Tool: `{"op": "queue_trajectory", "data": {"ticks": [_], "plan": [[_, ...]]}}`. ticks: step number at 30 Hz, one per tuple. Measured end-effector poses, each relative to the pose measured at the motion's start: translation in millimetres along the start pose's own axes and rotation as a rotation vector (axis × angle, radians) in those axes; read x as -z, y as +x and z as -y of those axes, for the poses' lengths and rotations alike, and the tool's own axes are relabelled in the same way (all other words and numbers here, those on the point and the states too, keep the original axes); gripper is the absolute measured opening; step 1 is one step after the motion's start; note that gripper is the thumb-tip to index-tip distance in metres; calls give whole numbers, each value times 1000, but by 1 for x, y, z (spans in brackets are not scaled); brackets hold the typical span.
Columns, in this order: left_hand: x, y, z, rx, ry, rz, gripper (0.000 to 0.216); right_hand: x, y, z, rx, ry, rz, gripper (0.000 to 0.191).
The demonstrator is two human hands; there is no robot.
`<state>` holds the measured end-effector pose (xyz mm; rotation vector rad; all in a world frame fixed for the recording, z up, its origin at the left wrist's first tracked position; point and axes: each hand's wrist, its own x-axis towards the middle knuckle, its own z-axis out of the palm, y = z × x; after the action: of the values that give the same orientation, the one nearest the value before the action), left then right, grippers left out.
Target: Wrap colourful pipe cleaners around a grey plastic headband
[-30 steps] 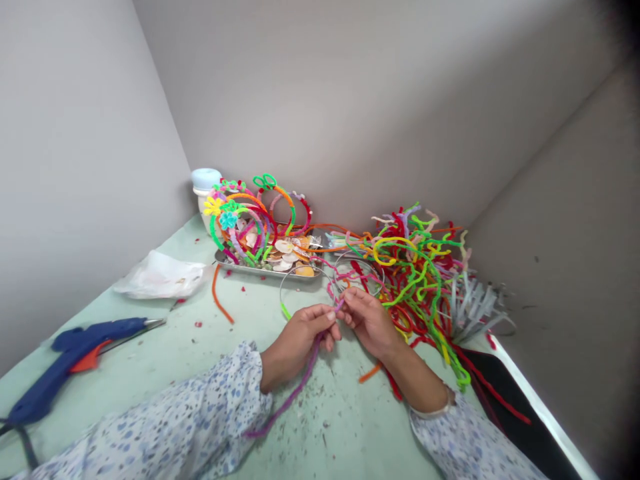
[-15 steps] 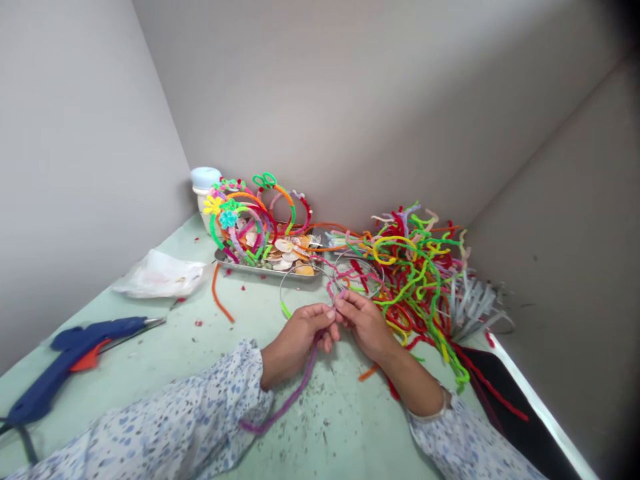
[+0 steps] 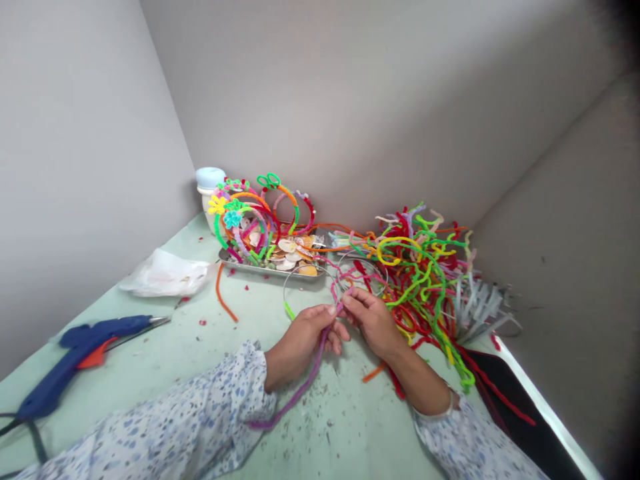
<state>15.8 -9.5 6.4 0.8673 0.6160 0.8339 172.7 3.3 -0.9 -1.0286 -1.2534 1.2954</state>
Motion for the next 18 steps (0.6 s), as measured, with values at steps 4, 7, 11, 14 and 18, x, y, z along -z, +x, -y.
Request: {"op": "queue_trajectory", "data": {"ticks": [4, 7, 11, 14, 18], "plan": [[-1, 0, -1, 1, -3, -8, 23, 3, 1, -3, 12, 47, -44, 23], [-1, -1, -2, -1, 20, -22, 20, 3, 0, -3, 8, 14, -22, 22], [1, 0, -1, -20, 25, -52, 19, 2, -2, -1, 9, -51, 74, 23], [3, 0, -1, -31, 17, -46, 19, 2, -2, 1, 13, -119, 110, 23], [2, 0, 0, -26, 24, -29, 19, 2, -2, 2, 15, -189, 69, 24]]}}
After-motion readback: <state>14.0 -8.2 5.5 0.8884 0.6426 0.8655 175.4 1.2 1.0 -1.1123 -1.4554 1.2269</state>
